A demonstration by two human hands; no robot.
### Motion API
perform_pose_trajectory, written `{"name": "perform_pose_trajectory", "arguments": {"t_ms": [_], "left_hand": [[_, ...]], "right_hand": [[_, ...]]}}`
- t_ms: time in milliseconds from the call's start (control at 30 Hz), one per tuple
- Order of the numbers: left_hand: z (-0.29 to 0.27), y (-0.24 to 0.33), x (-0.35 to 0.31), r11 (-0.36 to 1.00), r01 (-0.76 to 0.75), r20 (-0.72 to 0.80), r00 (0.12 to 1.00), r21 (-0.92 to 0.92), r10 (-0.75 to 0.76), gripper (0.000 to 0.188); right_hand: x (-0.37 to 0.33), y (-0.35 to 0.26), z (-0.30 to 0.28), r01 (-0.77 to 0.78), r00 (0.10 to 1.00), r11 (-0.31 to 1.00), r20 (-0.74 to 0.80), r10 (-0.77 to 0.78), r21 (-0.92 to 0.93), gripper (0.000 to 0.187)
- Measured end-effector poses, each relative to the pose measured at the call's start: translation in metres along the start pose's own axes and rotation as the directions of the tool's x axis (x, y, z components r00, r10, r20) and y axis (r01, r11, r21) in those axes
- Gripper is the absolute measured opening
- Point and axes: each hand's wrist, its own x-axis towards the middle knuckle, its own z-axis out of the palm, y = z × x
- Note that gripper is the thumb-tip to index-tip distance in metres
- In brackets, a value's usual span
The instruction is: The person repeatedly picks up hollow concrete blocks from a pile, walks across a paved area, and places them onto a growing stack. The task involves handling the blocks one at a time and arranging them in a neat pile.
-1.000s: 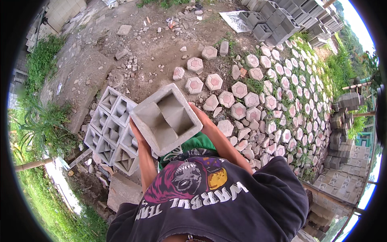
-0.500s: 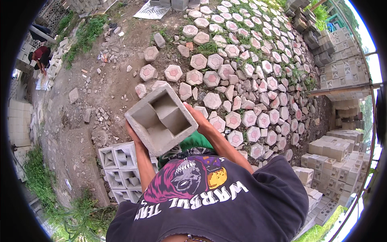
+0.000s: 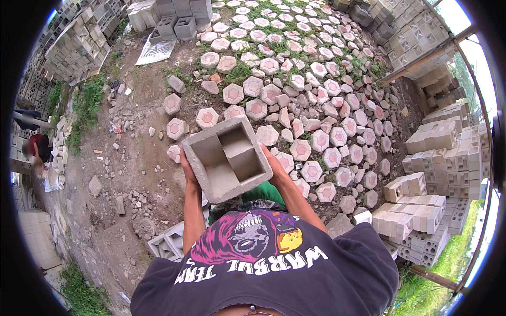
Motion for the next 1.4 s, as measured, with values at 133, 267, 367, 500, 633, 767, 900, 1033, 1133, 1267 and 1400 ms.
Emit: {"name": "perform_pose_trajectory", "arguments": {"t_ms": [133,267,367,500,633,767,900,1033,1133,1267,1400], "left_hand": [[0.013,0.005,0.024,1.0,-0.005,0.016,1.0,0.03,0.005,0.06],[0.024,0.015,0.048,0.997,-0.067,0.055,0.996,0.038,0.065,0.061],[0.033,0.023,0.064,0.988,-0.121,0.049,0.992,0.095,0.117,0.06],[0.05,0.026,0.09,0.972,-0.194,-0.011,0.98,0.132,0.197,0.06],[0.051,0.017,0.131,0.97,-0.188,-0.019,0.981,0.156,0.193,0.059],[0.077,0.005,0.161,0.984,-0.152,-0.045,0.987,0.094,0.157,0.059],[0.101,0.003,0.187,0.988,-0.11,-0.002,0.994,0.107,0.111,0.06],[0.131,0.009,0.21,0.992,-0.046,0.043,0.998,0.116,0.041,0.063],[0.137,0.013,0.232,0.991,0.003,0.052,0.999,0.137,-0.01,0.064],[0.154,0.025,0.269,0.988,0.101,0.086,0.99,0.116,-0.112,0.063],[0.139,0.036,0.335,0.989,0.102,0.147,0.982,0.105,-0.117,0.064]], "right_hand": [[0.005,-0.016,0.001,0.017,0.999,1.0,-0.036,-0.016,0.016,0.066],[0.033,-0.037,0.006,0.021,1.0,0.998,0.01,-0.02,-0.057,0.068],[0.054,-0.047,0.008,0.015,1.0,0.998,0.014,-0.014,-0.065,0.06],[0.078,-0.082,0.011,-0.044,0.998,0.996,0.049,0.048,-0.078,0.061],[0.101,-0.117,0.006,-0.014,0.996,0.998,0.083,0.019,-0.06,0.063],[0.124,-0.147,-0.009,-0.002,0.997,0.999,0.079,0.005,-0.039,0.066],[0.139,-0.166,-0.02,0.02,0.999,1.0,0.05,-0.02,0.006,0.067],[0.162,-0.168,-0.032,0.039,0.999,0.997,0.019,-0.04,0.064,0.07],[0.174,-0.178,-0.03,0.039,0.999,0.996,-0.014,-0.038,0.077,0.074],[0.214,-0.183,-0.032,0.069,0.997,0.99,-0.027,-0.067,0.127,0.079],[0.244,-0.216,-0.006,-0.022,1.0,0.974,0.023,0.018,0.224,0.066]]}}
